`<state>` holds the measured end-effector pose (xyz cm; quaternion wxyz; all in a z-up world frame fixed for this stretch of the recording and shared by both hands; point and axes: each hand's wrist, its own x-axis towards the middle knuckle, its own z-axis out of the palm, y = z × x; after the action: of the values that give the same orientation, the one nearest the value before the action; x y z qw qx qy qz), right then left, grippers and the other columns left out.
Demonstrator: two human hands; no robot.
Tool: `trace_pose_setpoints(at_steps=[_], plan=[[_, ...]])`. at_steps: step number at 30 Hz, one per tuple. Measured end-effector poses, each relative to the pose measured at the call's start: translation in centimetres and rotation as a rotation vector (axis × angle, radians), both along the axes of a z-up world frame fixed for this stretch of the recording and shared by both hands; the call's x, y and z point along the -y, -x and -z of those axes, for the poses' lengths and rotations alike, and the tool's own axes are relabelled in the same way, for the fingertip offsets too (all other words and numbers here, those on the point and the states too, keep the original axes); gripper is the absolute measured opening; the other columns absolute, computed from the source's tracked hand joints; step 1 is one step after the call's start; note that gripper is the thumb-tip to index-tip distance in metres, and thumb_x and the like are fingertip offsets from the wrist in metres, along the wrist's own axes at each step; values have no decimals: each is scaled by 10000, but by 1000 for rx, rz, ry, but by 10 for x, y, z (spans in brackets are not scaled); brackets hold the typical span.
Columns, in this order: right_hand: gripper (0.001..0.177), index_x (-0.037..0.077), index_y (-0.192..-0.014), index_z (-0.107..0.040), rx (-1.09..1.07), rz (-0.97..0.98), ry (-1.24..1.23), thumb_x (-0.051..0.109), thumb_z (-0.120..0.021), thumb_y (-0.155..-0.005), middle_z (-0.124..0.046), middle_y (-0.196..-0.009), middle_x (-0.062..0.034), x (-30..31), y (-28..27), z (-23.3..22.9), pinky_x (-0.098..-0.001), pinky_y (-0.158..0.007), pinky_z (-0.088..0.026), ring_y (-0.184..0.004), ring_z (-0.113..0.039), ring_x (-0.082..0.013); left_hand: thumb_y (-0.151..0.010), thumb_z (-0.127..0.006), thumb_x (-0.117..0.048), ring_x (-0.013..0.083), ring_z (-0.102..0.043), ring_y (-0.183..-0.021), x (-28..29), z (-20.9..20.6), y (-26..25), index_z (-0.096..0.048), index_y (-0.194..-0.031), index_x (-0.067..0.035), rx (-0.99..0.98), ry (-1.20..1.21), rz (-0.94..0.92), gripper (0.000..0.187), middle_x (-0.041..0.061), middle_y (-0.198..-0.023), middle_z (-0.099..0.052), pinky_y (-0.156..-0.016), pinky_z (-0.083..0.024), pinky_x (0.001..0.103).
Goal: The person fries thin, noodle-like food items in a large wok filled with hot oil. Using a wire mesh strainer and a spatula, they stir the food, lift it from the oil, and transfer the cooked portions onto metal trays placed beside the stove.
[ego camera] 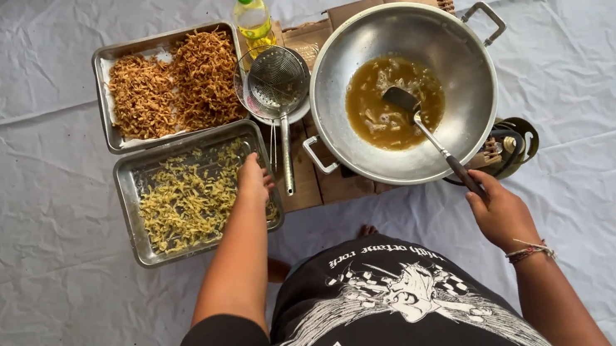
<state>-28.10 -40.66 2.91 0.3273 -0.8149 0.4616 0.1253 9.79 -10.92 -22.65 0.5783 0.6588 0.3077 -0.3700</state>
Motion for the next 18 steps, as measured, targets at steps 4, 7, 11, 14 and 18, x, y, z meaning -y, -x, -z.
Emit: trace_pose_setpoints(at_steps=[4, 7, 11, 14, 18], plan=[[500, 253, -1500, -530, 9, -14, -1, 262, -569, -1002, -663, -1356, -199, 1, 2, 1, -537, -1071, -471, -1242, -609, -433, -842, -745, -498, 339, -609, -1161, 41, -139, 52, -574, -1355, -254, 488, -485, 66, 593, 99, -1222, -619, -917, -475, 476], [504, 242, -1504, -516, 17, -38, -14, 270, -556, -1002, -646, -1376, -209, 6, 7, 7, -546, -1091, -458, -1262, -591, -440, -998, -606, -363, 238, -620, -1014, 69, -296, 112, -553, -1327, -119, 802, 240, 99, 413, 134, -1108, -623, -838, -484, 343], [524, 268, -1518, -496, 91, -30, -44, 319, -518, -997, -625, -1402, -170, 8, 8, 0, -519, -1092, -447, -1272, -577, -410, -986, -498, -447, 280, -615, -1086, 70, -384, 145, -568, -1361, 63, 739, 940, 392, 637, 236, -1215, -638, -891, -538, 339], [522, 301, -1524, -488, 11, -23, -54, 342, -506, -1004, -622, -1422, -150, 13, 9, 9, -503, -1130, -426, -1309, -559, -391, -997, -481, -457, 271, -614, -1103, 69, -396, 149, -570, -1361, 44, 742, 959, 408, 625, 220, -1228, -638, -904, -533, 341], [502, 260, -1513, -522, -35, -63, 29, 294, -549, -1012, -661, -1369, -189, 8, 6, 5, -523, -1100, -454, -1273, -597, -406, -1012, -460, -470, 260, -613, -1127, 63, -407, 152, -572, -1361, 17, 744, 986, 424, 610, 199, -1245, -638, -921, -525, 343]])
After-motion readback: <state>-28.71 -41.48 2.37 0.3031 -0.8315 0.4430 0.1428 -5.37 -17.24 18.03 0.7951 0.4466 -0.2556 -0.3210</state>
